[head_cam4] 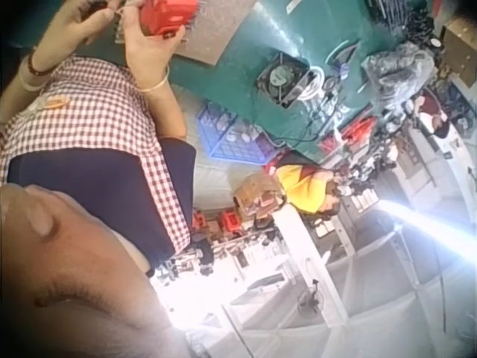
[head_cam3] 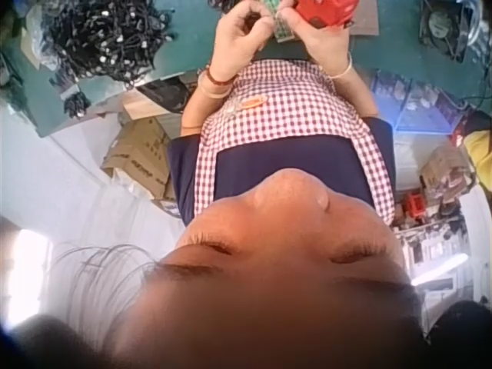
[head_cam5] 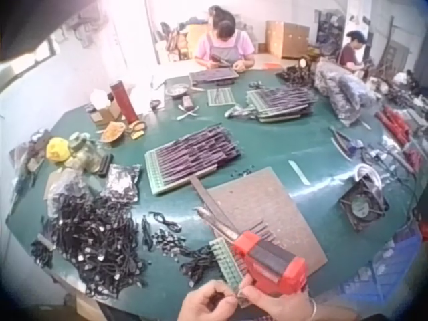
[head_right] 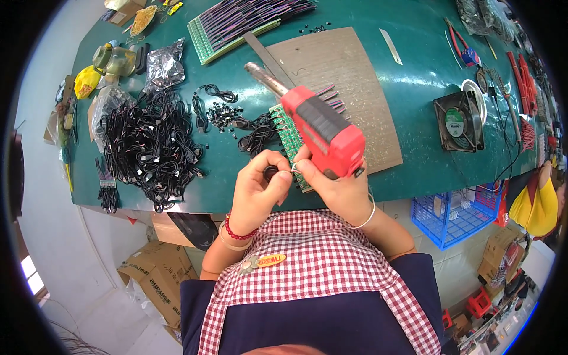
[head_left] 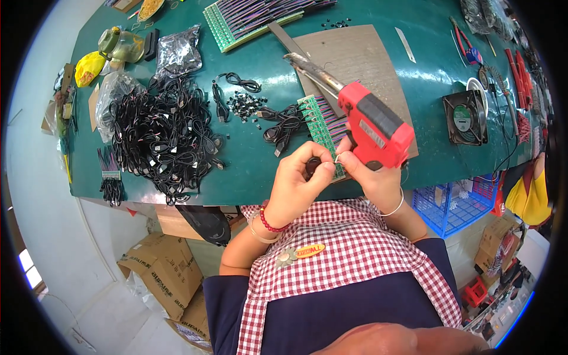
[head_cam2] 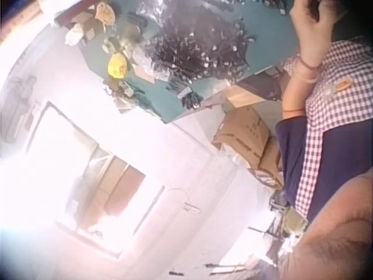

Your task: The person solders individual black wires onto specific contact points of a green printed circuit board using a soldering gun.

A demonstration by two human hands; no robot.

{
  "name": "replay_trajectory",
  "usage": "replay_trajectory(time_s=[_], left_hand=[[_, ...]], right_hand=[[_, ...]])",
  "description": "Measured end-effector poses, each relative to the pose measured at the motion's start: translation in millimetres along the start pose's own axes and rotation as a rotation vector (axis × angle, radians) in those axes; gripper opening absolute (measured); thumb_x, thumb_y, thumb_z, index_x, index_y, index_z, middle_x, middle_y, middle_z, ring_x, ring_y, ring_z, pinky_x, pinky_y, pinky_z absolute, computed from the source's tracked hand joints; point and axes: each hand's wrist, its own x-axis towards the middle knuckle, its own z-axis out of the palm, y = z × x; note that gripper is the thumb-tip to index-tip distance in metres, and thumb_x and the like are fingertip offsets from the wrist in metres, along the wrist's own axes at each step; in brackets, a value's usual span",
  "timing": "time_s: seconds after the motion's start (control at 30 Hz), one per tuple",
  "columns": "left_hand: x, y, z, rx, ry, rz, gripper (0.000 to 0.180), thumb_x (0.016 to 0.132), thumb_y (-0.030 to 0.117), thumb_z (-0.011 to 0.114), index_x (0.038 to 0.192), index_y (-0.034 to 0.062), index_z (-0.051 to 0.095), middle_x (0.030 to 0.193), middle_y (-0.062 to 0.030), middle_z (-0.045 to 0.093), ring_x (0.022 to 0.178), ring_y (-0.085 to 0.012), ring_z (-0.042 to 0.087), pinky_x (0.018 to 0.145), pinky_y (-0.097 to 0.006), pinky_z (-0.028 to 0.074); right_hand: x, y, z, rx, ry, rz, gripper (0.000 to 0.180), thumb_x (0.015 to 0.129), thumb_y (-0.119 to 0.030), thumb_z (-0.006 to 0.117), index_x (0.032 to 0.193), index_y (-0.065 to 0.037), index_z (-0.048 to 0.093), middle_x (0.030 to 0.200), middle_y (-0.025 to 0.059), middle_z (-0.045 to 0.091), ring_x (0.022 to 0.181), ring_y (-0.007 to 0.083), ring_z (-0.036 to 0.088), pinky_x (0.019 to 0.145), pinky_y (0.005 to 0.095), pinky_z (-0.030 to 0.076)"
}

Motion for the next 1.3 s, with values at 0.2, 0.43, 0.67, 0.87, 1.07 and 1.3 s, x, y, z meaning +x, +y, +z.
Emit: replay_trajectory(time_s=[0.2, 0.43, 0.67, 0.87, 1.07, 1.3], left_hand=[[1.5, 0.1, 1.0, -0.077, 0.099, 0.02, 0.005, 0.09, 0.006, 0.056, 0.089, 0.0033, 0.052, 0.067, 0.0053, 0.051, 0.052, -0.0002, 0.044, 0.045, -0.016, 0.033], [-0.5, -7.5, 12.4, -0.018, 0.107, 0.036, 0.007, 0.088, 0.004, 0.059, 0.091, 0.0013, 0.053, 0.072, 0.0042, 0.051, 0.06, -0.0012, 0.047, 0.052, -0.016, 0.038], [8.5, -0.9, -4.3, 0.395, 0.04, 0.358, 0.008, 0.08, -0.002, 0.064, 0.085, 0.0003, 0.059, 0.08, -0.0025, 0.054, 0.061, -0.0071, 0.05, 0.053, -0.022, 0.041], [20.9, -1.3, -9.5, 0.479, 0.019, 0.491, 0.009, 0.079, -0.001, 0.066, 0.086, 0.0016, 0.062, 0.085, -0.0066, 0.057, 0.074, -0.016, 0.057, 0.063, -0.026, 0.047], [22.1, -4.0, -5.0, 0.52, 0.037, 0.497, 0.01, 0.078, -0.001, 0.067, 0.086, 0.0016, 0.062, 0.086, -0.0068, 0.057, 0.075, -0.016, 0.058, 0.062, -0.027, 0.047], [23.8, -13.7, -1.8, 0.784, 0.201, 0.566, 0.015, 0.071, -0.002, 0.069, 0.083, 0.0027, 0.061, 0.085, -0.0077, 0.055, 0.074, -0.0212, 0.058, 0.058, -0.031, 0.047]], right_hand=[[-9.6, 4.2, -3.0, -0.03, 0.026, -0.078, 0.052, 0.08, 0.004, 0.064, 0.126, -0.001, 0.041, 0.095, 0.0082, 0.057, 0.082, 0.0134, 0.057, 0.069, 0.0249, 0.048], [-11.2, 8.9, 12.4, 0.224, 0.154, -0.079, 0.047, 0.082, 0.004, 0.061, 0.124, 0.001, 0.041, 0.088, 0.0034, 0.056, 0.074, 0.0095, 0.054, 0.065, 0.0247, 0.046], [2.0, -3.7, -10.0, 0.055, -0.066, 0.105, 0.046, 0.073, 0.002, 0.066, 0.116, 0.001, 0.051, 0.084, 0.0044, 0.059, 0.077, 0.0106, 0.056, 0.069, 0.0244, 0.045], [9.3, -1.2, -18.3, 0.08, 0.003, 0.129, 0.045, 0.077, -0.001, 0.068, 0.118, 0.001, 0.05, 0.089, 0.0059, 0.061, 0.082, 0.0125, 0.059, 0.072, 0.0256, 0.048], [7.9, 6.2, -13.3, -0.019, 0.032, 0.072, 0.015, 0.08, -0.006, 0.067, 0.094, -0.001, 0.062, 0.086, 0.0007, 0.063, 0.076, 0.0082, 0.059, 0.068, 0.0243, 0.047], [17.7, 14.5, -5.6, -0.132, 0.057, 0.072, 0.038, 0.081, 0.001, 0.062, 0.117, 0.002, 0.051, 0.089, 0.0046, 0.062, 0.084, 0.0126, 0.059, 0.076, 0.0262, 0.047]])
